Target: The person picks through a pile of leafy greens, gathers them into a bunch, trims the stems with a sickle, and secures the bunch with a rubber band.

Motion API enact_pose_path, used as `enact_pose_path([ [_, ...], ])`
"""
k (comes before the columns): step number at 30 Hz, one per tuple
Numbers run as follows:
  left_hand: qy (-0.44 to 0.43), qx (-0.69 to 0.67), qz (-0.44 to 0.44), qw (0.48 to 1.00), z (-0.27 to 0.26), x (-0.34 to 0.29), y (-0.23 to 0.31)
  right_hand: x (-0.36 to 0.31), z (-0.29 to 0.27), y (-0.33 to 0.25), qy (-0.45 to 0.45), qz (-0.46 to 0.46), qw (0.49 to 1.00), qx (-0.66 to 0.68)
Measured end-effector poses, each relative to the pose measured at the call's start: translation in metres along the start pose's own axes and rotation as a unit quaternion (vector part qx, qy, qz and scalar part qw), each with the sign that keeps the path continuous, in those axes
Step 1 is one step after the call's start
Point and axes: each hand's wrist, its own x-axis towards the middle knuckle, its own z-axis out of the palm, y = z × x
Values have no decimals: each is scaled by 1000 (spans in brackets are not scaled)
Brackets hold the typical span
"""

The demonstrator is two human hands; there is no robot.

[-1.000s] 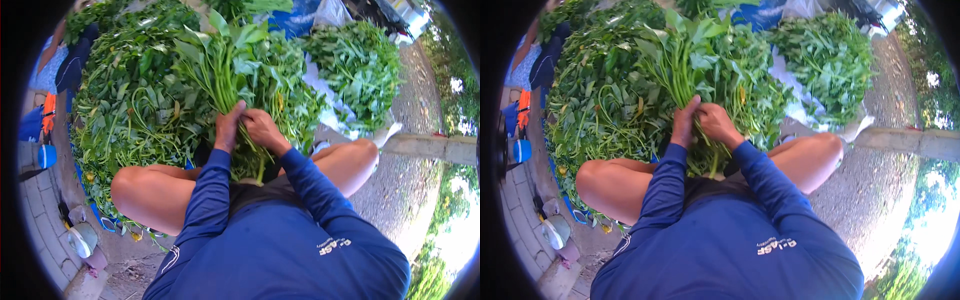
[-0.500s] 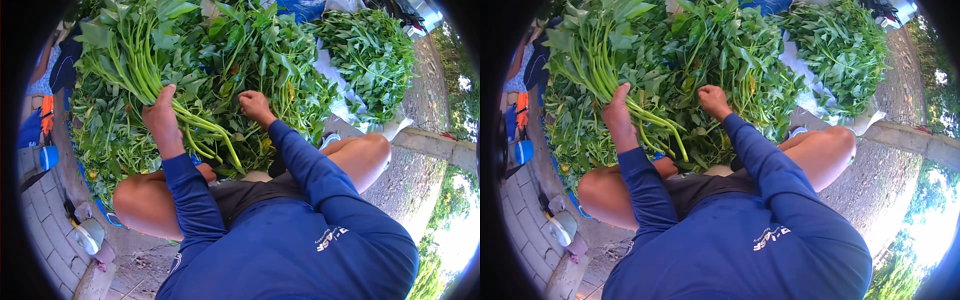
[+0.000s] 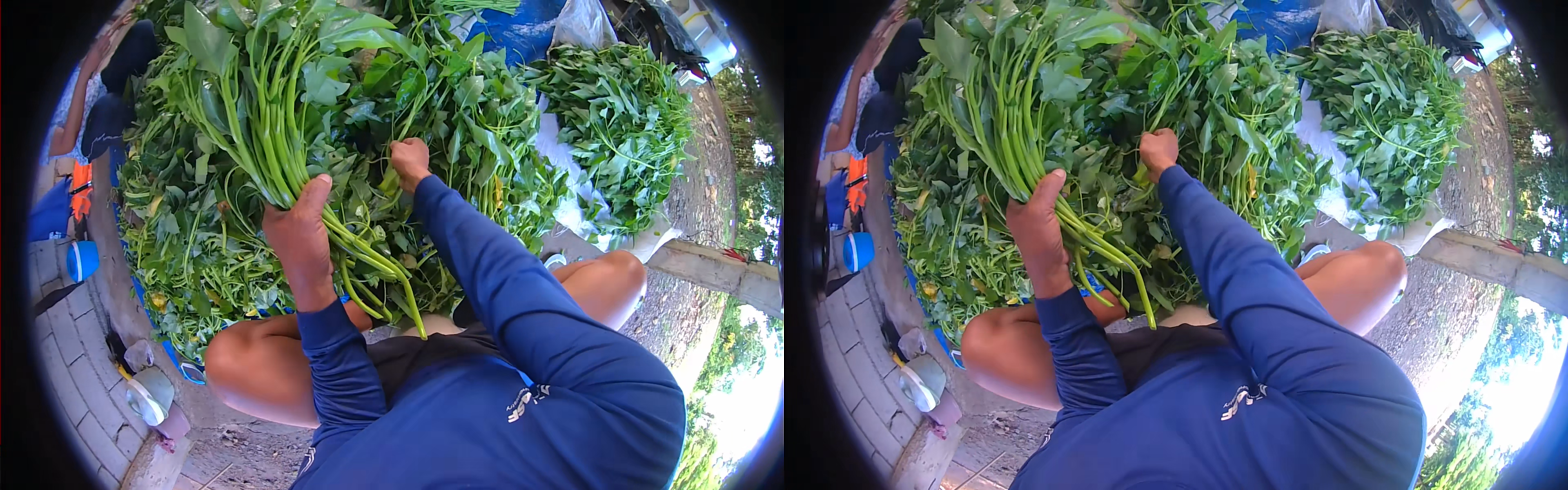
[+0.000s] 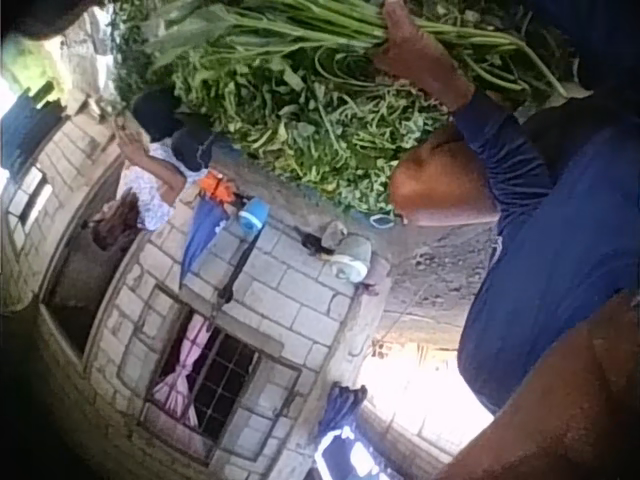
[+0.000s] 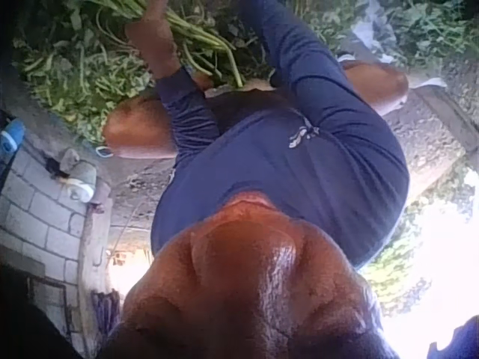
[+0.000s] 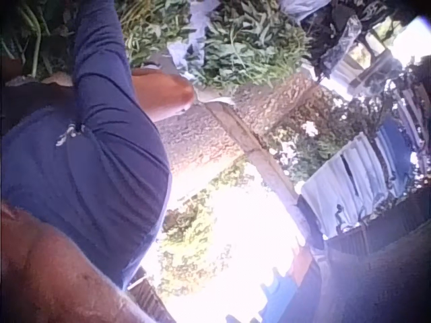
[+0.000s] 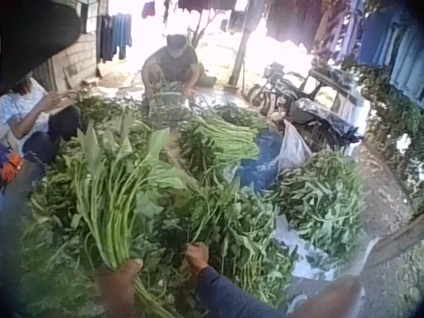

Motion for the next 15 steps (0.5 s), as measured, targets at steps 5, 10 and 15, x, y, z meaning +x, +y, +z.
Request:
enact_pose_path([
  [5, 50, 22, -14, 998, -51, -6, 4, -86, -39, -121, -94, 163, 916, 355],
  [10, 36, 18, -26, 999, -52, -5, -3, -147, -181, -194, -156, 124, 924, 327],
  [15, 27, 9, -41, 999, -41, -14, -5, -201, -267, -186, -175, 55, 938, 294],
])
